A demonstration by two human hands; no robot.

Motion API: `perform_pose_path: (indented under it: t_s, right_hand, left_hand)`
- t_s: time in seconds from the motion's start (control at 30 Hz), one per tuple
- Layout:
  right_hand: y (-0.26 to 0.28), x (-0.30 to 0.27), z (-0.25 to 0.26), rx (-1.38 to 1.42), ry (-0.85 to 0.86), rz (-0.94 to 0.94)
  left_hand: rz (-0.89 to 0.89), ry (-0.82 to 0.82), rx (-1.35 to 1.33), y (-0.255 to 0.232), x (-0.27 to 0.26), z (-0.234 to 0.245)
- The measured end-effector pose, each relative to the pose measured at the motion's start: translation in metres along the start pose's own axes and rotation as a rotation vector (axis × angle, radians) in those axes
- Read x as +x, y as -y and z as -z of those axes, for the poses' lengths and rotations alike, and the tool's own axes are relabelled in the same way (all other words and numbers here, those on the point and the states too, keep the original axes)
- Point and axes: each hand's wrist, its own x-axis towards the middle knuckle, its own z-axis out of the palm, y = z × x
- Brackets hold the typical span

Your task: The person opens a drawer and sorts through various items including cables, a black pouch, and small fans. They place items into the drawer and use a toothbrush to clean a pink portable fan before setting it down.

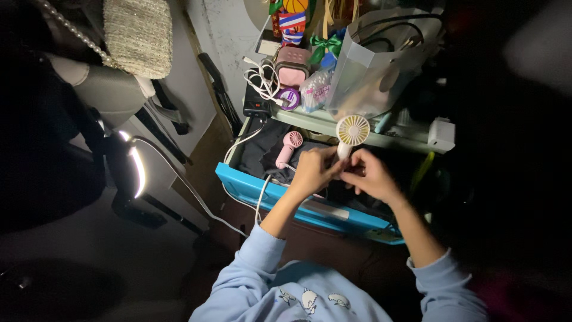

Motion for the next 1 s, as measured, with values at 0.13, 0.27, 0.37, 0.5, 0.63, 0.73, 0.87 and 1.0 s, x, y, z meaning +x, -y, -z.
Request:
perform_pose_path:
  t_s: [0.13,0.27,0.37,0.5,0.63,0.73,0.87,1.0]
  right_hand:
    - [0.027,-0.008,0.011,0.309,0.021,-0.097]
    - [0.016,0.003,0.003,0.177,-0.168,-0.237]
    - [-0.008,0.012,0.007,0.036,-0.218,-0.291]
    - [-0.027,0.020,0.015,0.034,-0.189,-0.355]
    - [-0.022,0.023,0.011,-0.104,-0.133,-0.386]
    - [-0.001,0.022,0.007,-0.263,-0.082,-0.388]
    - [0.022,0.027,0.009,-0.440,0.009,-0.366]
    - [0.026,0.043,0.030,-0.658,0.117,-0.489]
  left_hand:
    - [0.079,0.048,-0.027,0.000,-0.004,0.002]
    - [0.211,0.168,0.069,-0.001,-0.007,-0.006]
    - [0.138,0.179,0.051,0.005,-0.012,-0.015]
    - [-0.001,0.179,-0.066,0.027,-0.006,-0.006]
    - [0.125,-0.017,0.036,0.053,0.003,0.015]
    - [-0.005,-0.272,0.504,0.073,0.011,0.027]
    - [0.089,-0.327,0.767,0.088,0.008,0.025]
    - [0.266,-0.241,0.868,0.095,0.006,0.017]
